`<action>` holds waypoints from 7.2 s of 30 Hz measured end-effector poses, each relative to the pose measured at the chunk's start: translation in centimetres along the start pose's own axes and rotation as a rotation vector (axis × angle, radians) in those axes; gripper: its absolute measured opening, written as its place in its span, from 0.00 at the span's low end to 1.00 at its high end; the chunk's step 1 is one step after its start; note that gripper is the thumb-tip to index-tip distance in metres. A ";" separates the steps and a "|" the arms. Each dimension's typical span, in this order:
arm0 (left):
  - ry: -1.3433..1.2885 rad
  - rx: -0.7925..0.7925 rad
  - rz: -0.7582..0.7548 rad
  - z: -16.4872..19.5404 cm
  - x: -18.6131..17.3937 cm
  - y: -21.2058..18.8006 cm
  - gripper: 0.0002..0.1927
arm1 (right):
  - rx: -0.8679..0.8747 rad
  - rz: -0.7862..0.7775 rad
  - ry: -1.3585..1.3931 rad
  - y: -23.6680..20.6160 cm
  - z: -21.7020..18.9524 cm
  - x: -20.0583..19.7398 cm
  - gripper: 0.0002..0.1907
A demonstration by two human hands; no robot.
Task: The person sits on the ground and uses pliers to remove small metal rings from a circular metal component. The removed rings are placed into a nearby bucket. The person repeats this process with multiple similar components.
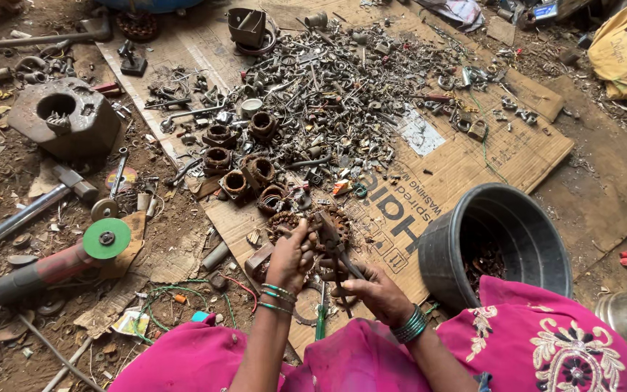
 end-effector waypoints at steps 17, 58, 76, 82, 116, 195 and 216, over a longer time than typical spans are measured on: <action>0.134 0.171 -0.063 0.7 0.9 -1.8 0.12 | -0.027 0.072 -0.247 -0.1 -2.2 1.1 0.15; 0.374 0.467 0.152 3.2 1.1 -4.2 0.07 | -0.057 -0.065 -0.510 0.6 -2.4 0.4 0.20; 0.293 0.178 -0.342 4.3 0.9 -6.1 0.15 | -0.136 -0.571 -0.462 -1.4 -5.6 0.9 0.17; 0.332 0.319 -0.308 3.0 1.1 -3.6 0.15 | -0.102 -0.637 -0.201 -1.6 -3.6 0.5 0.28; 0.660 0.702 0.333 4.0 0.8 -3.8 0.07 | 0.098 -0.004 -0.156 0.6 -2.0 0.7 0.24; 0.878 0.410 0.488 -1.8 -1.4 2.1 0.33 | -0.331 0.226 -0.910 1.0 3.4 0.4 0.24; 0.534 0.474 0.487 -2.6 -1.1 2.2 0.31 | -0.020 0.224 -0.428 1.0 3.2 0.1 0.19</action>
Point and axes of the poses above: each hand's wrist, its own y-axis towards the middle knuckle, its own x-axis out of the palm, z = x × y, the point moved 5 cm from there along y, towards the middle knuckle, and after that the axes turned 10 degrees about -x, right-handed, at the moved point
